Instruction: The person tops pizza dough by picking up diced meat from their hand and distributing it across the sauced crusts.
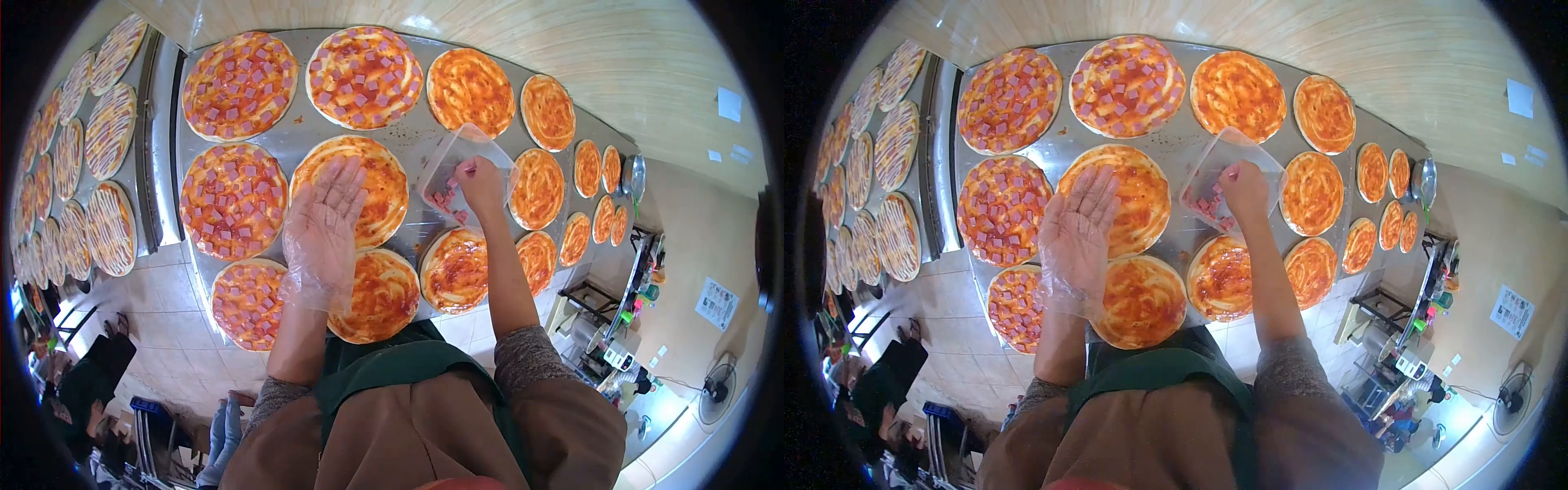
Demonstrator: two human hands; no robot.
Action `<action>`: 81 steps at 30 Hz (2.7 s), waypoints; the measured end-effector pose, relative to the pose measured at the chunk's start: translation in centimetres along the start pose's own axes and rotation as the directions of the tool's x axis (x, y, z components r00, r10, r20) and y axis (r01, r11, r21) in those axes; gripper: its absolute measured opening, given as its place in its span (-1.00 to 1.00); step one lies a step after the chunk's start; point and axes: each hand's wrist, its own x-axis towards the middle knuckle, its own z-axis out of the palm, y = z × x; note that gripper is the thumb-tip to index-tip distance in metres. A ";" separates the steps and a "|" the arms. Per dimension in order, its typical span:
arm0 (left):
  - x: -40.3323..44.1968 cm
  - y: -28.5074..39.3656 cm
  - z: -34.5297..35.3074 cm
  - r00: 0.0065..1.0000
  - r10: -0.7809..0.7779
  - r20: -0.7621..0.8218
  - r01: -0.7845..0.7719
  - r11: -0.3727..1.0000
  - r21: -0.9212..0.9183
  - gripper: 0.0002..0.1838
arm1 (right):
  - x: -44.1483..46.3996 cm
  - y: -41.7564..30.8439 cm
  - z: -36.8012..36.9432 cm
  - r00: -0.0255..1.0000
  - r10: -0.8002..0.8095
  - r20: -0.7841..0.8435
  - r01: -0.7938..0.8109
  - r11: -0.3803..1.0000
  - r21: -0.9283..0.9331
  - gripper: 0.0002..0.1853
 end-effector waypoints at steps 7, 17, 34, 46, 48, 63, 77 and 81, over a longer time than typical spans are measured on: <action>0.2 1.7 -1.4 0.999 0.039 0.025 -0.036 0.993 -0.115 -0.42 | -0.3 -1.3 -0.4 0.998 -0.031 -0.048 0.031 1.000 -0.004 -0.83; -0.2 3.2 -2.0 0.997 0.073 -0.001 -0.073 0.992 -0.107 -0.41 | 3.1 -7.5 -4.0 0.961 -0.232 -0.148 0.275 0.811 0.516 -0.75; -0.7 4.0 -2.9 0.997 0.075 -0.005 -0.075 0.988 -0.134 -0.42 | 10.4 -22.0 2.6 0.937 -0.334 -0.106 0.331 0.943 -0.039 -0.77; -1.0 4.6 -2.9 0.997 0.078 0.013 -0.076 0.988 -0.137 -0.39 | 5.0 -11.9 -6.1 0.890 -0.288 -0.352 0.352 0.926 0.132 -0.80; -0.8 4.7 -3.2 0.996 0.087 0.028 -0.082 0.985 -0.154 -0.39 | 2.8 -6.8 -6.4 0.964 -0.182 -0.193 0.206 0.972 0.113 -0.82; 0.1 2.2 -0.7 0.999 0.035 0.018 -0.033 0.996 -0.089 -0.43 | -2.0 0.8 -1.8 0.998 -0.065 0.019 0.067 0.942 -0.329 -0.85; 0.3 3.0 -0.7 0.998 0.065 0.004 -0.064 0.992 -0.112 -0.42 | 3.8 -7.8 -5.1 0.949 -0.311 0.049 0.242 0.822 0.516 -0.83; 0.2 2.9 -0.7 0.997 0.081 0.003 -0.080 0.991 -0.107 -0.42 | 8.8 -13.8 -1.3 0.903 -0.430 0.013 0.334 0.719 0.610 -0.91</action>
